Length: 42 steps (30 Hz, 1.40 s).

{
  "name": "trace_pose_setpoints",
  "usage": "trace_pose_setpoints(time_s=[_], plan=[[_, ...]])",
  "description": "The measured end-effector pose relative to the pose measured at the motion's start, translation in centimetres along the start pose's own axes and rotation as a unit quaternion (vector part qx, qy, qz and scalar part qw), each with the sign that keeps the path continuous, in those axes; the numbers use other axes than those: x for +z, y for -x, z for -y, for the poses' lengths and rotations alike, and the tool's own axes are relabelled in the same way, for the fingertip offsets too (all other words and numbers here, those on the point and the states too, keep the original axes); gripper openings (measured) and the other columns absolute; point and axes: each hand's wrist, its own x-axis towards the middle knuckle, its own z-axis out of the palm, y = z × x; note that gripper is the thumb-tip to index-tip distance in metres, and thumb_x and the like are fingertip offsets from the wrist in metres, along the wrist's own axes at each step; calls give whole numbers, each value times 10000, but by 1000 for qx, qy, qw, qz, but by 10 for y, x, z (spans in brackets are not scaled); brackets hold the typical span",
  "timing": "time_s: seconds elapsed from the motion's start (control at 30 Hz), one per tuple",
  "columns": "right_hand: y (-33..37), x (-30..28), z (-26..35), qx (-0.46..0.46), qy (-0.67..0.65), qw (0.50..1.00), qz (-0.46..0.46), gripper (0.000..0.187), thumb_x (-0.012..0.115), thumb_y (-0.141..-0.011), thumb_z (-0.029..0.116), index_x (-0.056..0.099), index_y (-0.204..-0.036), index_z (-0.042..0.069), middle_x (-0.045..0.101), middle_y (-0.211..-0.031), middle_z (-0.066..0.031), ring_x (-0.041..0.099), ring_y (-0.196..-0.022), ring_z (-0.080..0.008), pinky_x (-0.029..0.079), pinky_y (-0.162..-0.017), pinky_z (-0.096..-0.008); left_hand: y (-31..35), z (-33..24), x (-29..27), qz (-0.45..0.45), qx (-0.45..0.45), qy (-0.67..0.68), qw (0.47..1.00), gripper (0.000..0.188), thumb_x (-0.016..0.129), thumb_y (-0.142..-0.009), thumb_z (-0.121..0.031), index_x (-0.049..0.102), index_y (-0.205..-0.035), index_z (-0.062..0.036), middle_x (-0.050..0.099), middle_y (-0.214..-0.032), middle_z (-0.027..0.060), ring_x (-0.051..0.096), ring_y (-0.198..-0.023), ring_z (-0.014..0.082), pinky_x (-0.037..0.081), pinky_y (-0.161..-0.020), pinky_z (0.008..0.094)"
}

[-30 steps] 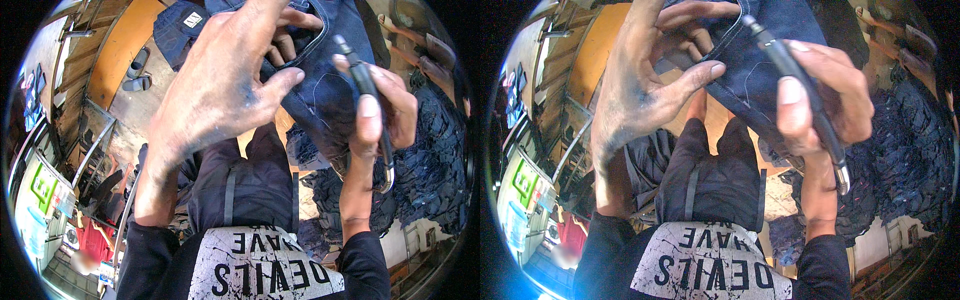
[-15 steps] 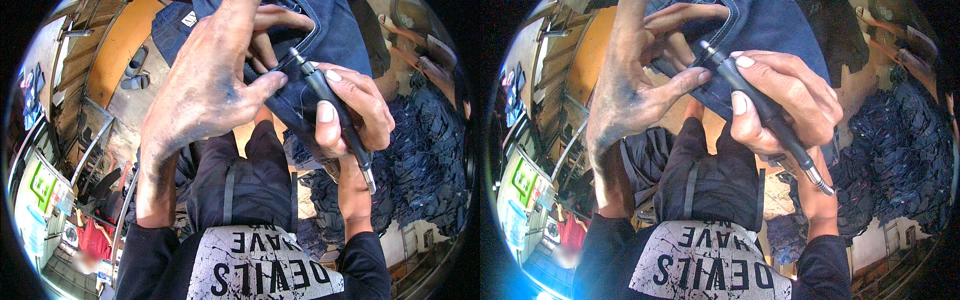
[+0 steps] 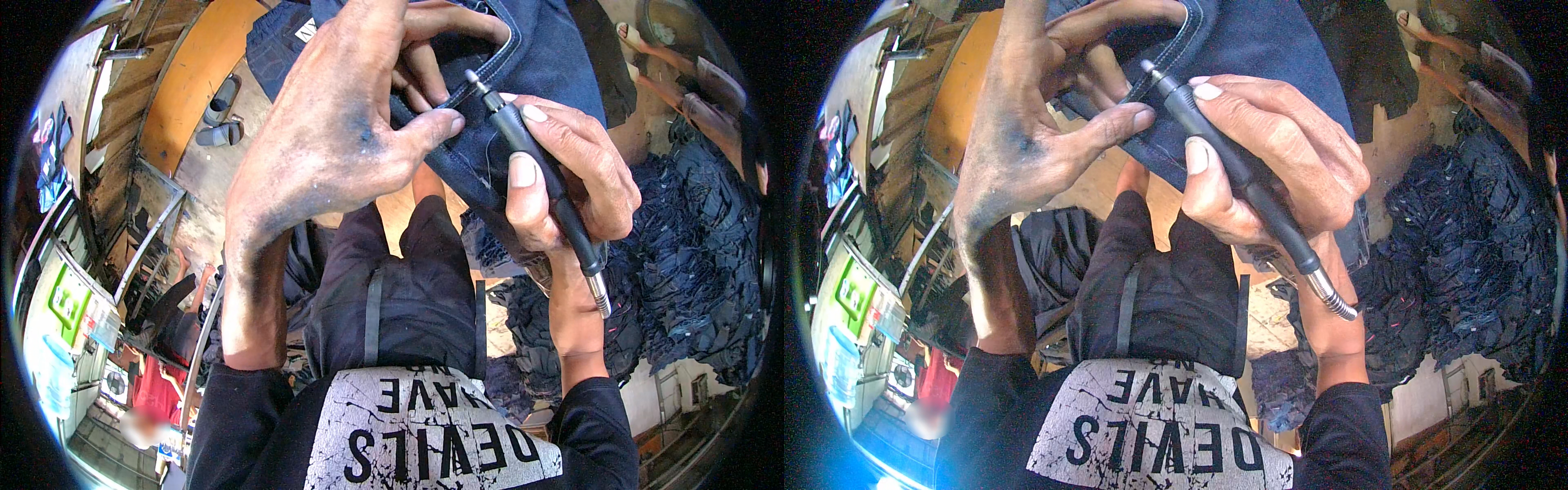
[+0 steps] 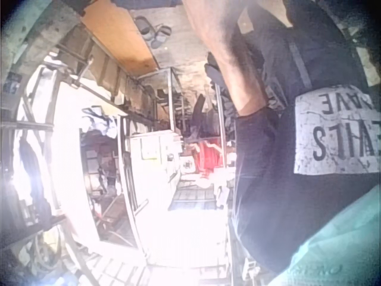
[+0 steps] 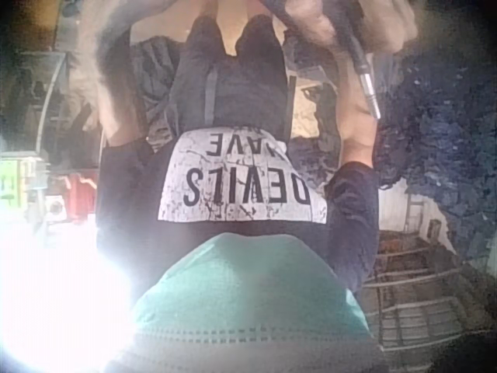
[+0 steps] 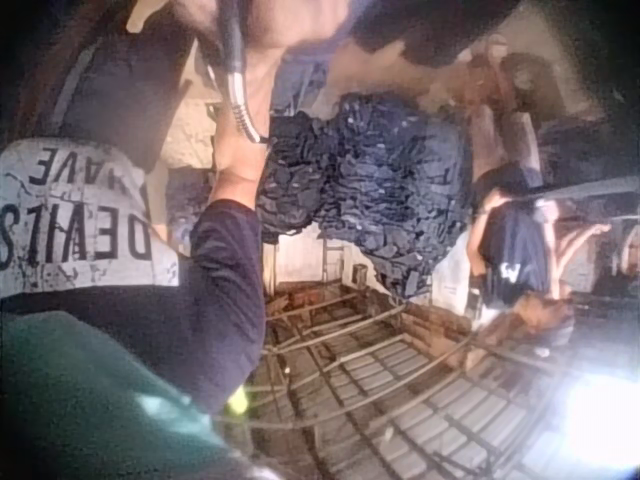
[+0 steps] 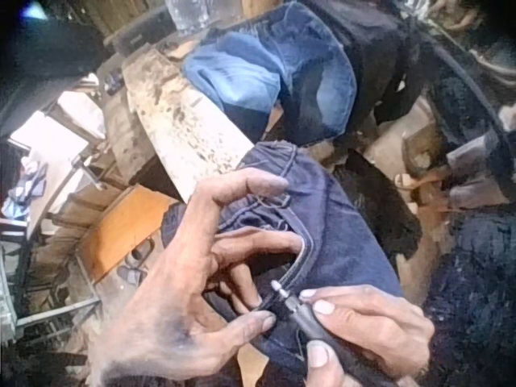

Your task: The person uses a seam ripper to remove stitching from the seams and pockets of a pair of dark denim jeans. They work along the leg seams, pocket edges, and waistband, then place the jeans aside and pick up another pair to continue the process.

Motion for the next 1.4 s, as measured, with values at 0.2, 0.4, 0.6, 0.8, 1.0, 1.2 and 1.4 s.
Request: trace_pose_setpoints(time_s=[0.2,0.4,0.6,0.8,1.0,1.2,1.4], plan=[[0,0,1,6,3,1000,1,247,709,-924,78,701,-1121,-70,790,-984,-279,810,-932,-373,657,-857,-428,0,7,1,13,17,-10,1000,773,890,-814,5,454,-1452,-22,749,-1344,123,681,-831,127,562,-757,276],[0,2,-1,-6,-1,1000,-7,242,712,-921,78,706,-1111,-71,788,-974,-278,811,-926,-374,659,-853,-430,-1,13,3,19,46,41,998,770,883,-843,-4,424,-1462,-23,744,-1355,142,674,-822,130,563,-766,280],[0,2,-2,-10,-13,1000,-7,238,706,-919,67,704,-1111,-74,785,-977,-281,811,-912,-378,663,-841,-437,-1,7,3,-7,27,63,998,782,878,-846,-3,412,-1474,-17,739,-1365,146,658,-801,126,563,-766,283],[-1,1,-1,-6,-15,1000,-3,238,695,-917,73,702,-1100,-79,782,-971,-285,810,-902,-382,665,-832,-436,-3,8,2,21,39,40,998,807,874,-845,-6,397,-1497,-30,735,-1376,138,655,-799,121,561,-764,282],[0,1,0,8,-6,1000,-8,242,703,-913,67,712,-1108,-76,788,-974,-279,809,-929,-372,657,-861,-430,-4,11,-1,38,51,30,998,788,872,-852,-20,410,-1490,-30,737,-1378,126,658,-805,121,557,-765,281],[0,1,-1,-3,-8,1000,-1,239,707,-912,61,711,-1107,-77,786,-983,-283,809,-935,-372,655,-862,-427,-3,8,1,23,26,28,999,784,877,-841,-22,430,-1486,-30,741,-1372,122,647,-795,117,551,-757,279],[0,1,-1,3,-12,1000,-4,234,706,-913,60,707,-1100,-80,784,-996,-284,809,-928,-376,656,-861,-435,-6,-11,-6,3,-103,180,978,808,876,-835,-12,416,-1499,-34,743,-1368,116,646,-800,110,546,-735,264]])
